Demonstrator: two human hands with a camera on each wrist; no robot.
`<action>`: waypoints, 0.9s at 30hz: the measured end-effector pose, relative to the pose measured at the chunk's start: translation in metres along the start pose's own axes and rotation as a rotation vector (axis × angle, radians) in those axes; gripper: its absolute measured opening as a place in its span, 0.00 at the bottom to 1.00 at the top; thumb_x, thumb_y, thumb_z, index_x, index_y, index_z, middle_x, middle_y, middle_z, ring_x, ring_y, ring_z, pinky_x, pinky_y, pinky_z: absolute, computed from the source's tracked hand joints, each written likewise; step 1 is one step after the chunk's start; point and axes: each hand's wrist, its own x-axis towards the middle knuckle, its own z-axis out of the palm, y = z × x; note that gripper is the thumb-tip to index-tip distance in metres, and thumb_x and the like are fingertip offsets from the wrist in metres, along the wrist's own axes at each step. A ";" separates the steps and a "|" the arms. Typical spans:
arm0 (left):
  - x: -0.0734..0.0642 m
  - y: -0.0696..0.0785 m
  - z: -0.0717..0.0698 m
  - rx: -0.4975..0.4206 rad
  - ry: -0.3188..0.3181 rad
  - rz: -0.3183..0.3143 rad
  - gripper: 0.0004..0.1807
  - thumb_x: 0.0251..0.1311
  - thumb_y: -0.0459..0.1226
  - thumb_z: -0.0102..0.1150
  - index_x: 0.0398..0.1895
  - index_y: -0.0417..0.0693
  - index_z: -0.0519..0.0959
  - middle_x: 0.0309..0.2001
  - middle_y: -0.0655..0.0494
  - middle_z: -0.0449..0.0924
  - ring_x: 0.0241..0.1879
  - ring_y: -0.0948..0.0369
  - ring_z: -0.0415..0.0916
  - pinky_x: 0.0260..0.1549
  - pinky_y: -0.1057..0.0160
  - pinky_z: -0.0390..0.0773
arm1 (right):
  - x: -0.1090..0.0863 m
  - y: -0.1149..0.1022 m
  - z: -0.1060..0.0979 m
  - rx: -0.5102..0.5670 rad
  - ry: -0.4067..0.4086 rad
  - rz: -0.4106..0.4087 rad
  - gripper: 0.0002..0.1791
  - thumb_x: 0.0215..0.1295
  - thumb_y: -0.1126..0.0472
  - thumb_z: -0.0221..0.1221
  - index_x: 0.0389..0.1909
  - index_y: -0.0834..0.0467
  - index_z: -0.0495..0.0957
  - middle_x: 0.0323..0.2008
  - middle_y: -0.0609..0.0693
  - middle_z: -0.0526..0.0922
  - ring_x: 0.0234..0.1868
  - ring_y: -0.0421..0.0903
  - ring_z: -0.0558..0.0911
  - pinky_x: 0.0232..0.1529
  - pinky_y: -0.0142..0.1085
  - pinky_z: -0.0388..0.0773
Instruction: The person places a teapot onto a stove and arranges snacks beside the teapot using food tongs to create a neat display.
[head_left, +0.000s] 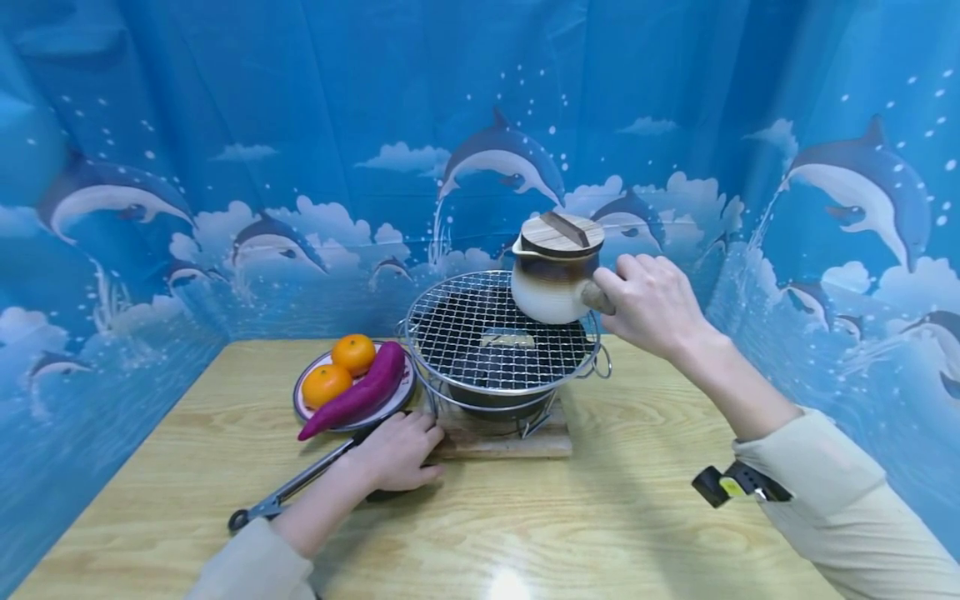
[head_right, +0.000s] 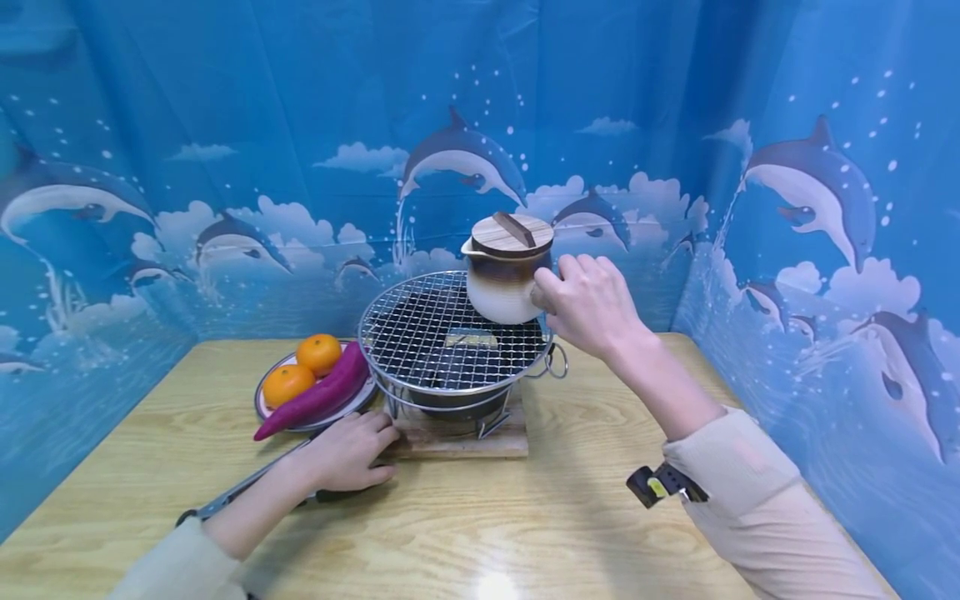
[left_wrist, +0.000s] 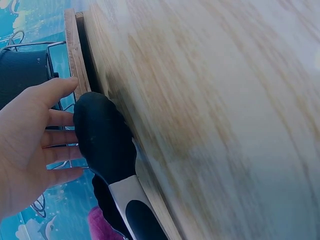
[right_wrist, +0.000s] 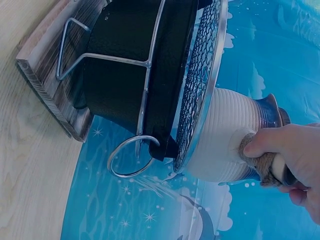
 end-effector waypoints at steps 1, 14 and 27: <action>0.000 0.000 0.000 0.000 0.001 -0.001 0.22 0.51 0.55 0.60 0.35 0.46 0.76 0.33 0.53 0.73 0.37 0.54 0.72 0.34 0.56 0.73 | 0.000 0.000 0.000 0.002 0.000 -0.001 0.16 0.34 0.71 0.66 0.23 0.61 0.68 0.19 0.53 0.64 0.18 0.50 0.63 0.19 0.38 0.58; -0.002 0.000 0.000 -0.006 0.000 -0.008 0.23 0.51 0.56 0.60 0.35 0.46 0.76 0.33 0.53 0.73 0.37 0.54 0.72 0.35 0.55 0.73 | 0.000 -0.004 0.002 -0.011 -0.013 -0.012 0.15 0.35 0.70 0.66 0.24 0.61 0.69 0.19 0.52 0.65 0.18 0.49 0.62 0.19 0.37 0.57; 0.000 0.001 0.000 -0.015 -0.017 -0.014 0.22 0.52 0.55 0.60 0.35 0.46 0.76 0.33 0.53 0.73 0.37 0.54 0.72 0.36 0.55 0.73 | 0.002 -0.006 0.002 -0.015 -0.029 -0.007 0.16 0.35 0.68 0.66 0.23 0.60 0.69 0.19 0.51 0.64 0.18 0.48 0.62 0.19 0.37 0.56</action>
